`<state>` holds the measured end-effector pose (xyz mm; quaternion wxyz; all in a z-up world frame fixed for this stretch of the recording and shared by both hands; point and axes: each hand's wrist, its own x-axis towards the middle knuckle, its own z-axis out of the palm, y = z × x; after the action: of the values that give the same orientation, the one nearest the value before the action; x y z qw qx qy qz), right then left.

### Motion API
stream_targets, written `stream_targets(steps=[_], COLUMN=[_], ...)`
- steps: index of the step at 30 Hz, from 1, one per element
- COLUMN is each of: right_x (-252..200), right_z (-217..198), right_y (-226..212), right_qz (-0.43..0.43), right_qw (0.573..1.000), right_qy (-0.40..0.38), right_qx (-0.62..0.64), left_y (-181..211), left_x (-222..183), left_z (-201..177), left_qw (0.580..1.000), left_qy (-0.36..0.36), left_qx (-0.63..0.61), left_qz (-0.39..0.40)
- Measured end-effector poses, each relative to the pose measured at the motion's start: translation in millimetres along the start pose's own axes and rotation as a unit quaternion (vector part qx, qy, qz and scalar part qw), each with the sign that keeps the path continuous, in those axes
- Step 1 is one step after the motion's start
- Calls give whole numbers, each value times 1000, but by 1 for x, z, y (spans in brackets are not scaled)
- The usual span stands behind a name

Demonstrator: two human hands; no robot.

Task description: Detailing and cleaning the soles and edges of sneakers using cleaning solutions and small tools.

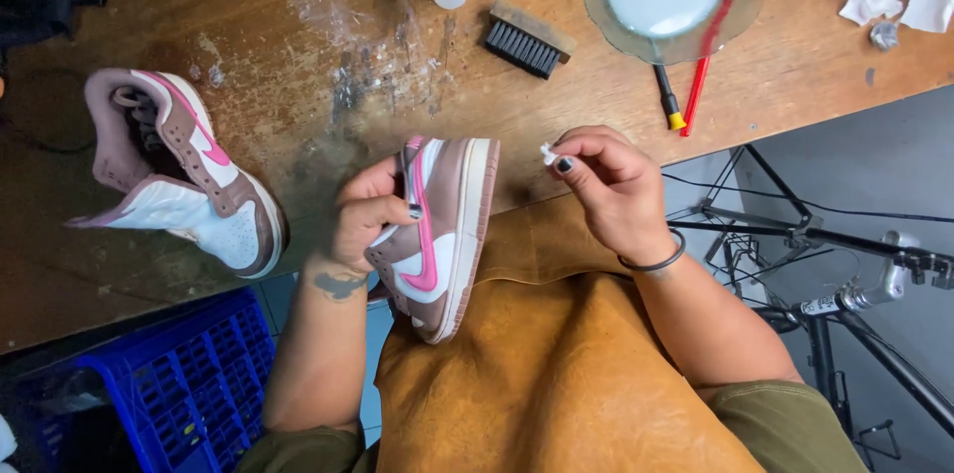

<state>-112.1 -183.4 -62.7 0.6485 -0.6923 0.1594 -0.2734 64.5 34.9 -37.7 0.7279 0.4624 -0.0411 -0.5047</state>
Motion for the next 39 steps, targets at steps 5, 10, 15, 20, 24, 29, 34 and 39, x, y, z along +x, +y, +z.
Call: stream_targets(steps=[5,10,15,20,24,29,34,39], right_x=[5,18,22,10,32,18,23,7], right_z=[20,12,12,24,20,19,16,17], right_y=[-7,20,20,11,21,16,18,25], right_qz=[-286,-364,-380,-377,-372,-411,-404,-428], right_qw=[924,875,872,886,881,876,871,867], right_qy=[-60,-31,-29,-35,8,-52,-24,-53], right_qx=[-245,-318,-308,-267,-292,-248,-280,-251], left_y=[-8,-9,-7,-11,-15,-17,-17,-13], left_x=[8,11,17,16,21,17,17,15], left_z=[21,45,50,46,46,44,46,47], left_qw=[996,992,989,988,987,987,987,986], left_qy=[-4,-9,-4,1,-5,-3,-10,-14], left_qx=[77,124,148,156,160,157,160,162], left_qz=[-43,-9,-11,5,13,21,29,25])
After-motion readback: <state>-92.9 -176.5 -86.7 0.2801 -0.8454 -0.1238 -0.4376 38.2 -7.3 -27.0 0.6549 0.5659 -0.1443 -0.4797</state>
